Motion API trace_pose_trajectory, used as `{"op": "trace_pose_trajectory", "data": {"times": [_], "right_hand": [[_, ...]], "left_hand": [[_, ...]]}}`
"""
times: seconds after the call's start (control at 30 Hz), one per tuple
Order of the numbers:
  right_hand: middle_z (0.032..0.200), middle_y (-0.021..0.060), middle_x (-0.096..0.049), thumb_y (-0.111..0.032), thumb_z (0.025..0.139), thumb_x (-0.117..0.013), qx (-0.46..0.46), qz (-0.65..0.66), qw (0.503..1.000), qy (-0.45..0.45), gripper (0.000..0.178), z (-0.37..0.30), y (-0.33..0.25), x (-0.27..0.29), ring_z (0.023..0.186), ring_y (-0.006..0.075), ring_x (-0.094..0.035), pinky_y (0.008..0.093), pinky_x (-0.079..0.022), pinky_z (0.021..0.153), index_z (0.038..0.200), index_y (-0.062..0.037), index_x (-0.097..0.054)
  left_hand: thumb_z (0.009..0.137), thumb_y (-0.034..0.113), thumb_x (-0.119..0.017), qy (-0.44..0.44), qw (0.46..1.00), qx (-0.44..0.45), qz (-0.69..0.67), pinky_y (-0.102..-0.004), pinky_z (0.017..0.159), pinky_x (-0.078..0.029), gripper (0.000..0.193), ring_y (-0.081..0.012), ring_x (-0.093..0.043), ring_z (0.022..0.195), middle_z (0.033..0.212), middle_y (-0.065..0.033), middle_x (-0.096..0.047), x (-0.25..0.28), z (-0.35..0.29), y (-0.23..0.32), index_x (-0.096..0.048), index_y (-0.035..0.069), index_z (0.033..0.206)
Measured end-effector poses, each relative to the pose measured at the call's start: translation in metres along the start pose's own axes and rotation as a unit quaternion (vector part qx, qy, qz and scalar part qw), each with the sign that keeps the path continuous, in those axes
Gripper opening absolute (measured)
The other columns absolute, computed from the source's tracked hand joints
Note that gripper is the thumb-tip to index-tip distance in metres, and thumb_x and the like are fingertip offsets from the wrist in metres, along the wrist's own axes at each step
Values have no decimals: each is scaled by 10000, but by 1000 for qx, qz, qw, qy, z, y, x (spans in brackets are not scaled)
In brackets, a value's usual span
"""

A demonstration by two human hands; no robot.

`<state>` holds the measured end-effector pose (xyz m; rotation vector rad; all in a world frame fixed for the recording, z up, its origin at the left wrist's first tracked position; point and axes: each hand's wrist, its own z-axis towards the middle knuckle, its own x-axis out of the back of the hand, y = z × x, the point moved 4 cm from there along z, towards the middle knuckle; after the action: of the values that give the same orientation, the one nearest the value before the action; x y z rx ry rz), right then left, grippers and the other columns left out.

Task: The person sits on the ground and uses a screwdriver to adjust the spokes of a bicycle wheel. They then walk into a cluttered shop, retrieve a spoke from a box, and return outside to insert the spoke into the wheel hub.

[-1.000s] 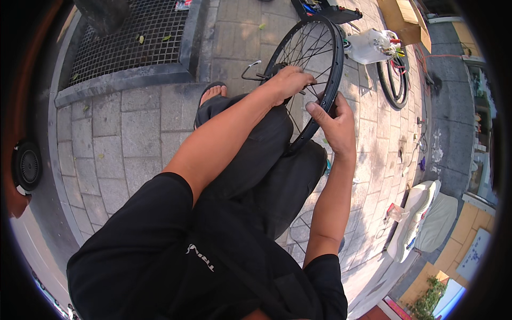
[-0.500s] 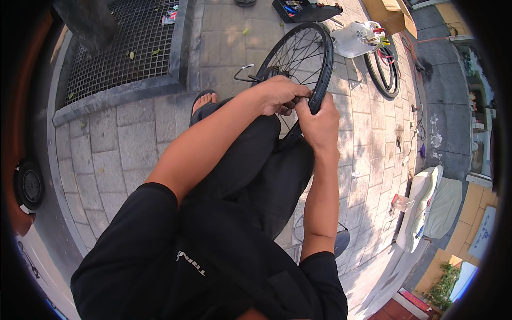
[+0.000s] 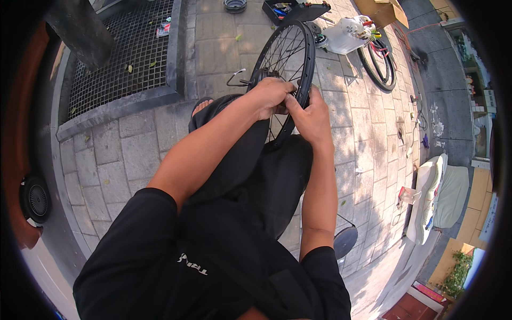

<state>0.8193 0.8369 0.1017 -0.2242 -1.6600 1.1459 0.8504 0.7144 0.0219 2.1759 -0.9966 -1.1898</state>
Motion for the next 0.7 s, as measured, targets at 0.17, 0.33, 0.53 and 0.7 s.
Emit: {"op": "trace_pose_trajectory", "data": {"times": [0.17,0.33,0.53,0.7], "right_hand": [[819,131,-723,-297,913,-735,14,25,999,17,428,4,-2,-7,753,224,-716,361,-556,711,1185,20,-645],[842,119,-725,-326,912,-739,11,-22,998,52,406,-3,4,-7,786,225,-705,377,-552,747,1148,0,-677],[841,102,-688,-325,945,-724,36,37,996,69,337,6,16,-16,791,210,-655,362,-529,745,1058,-10,-688],[801,81,-657,-326,956,-727,98,53,991,70,348,9,15,-21,750,166,-610,341,-512,705,1043,7,-674]], "left_hand": [[1041,151,-468,-24,987,3,-160,-350,671,-479,215,-179,-595,759,906,-46,-648,1,1,-24,-653,73,965],[1037,174,-495,9,981,-23,-194,-306,623,-393,180,-147,-512,697,848,-10,-599,-11,-24,-27,-628,102,940],[1027,155,-593,-7,971,-94,-219,-339,656,-472,121,-164,-573,729,848,-50,-611,0,-5,-40,-585,50,967],[1002,181,-624,-16,971,-136,-196,-311,553,-437,165,-144,-541,643,783,-41,-581,7,-5,-60,-590,42,923]]}}
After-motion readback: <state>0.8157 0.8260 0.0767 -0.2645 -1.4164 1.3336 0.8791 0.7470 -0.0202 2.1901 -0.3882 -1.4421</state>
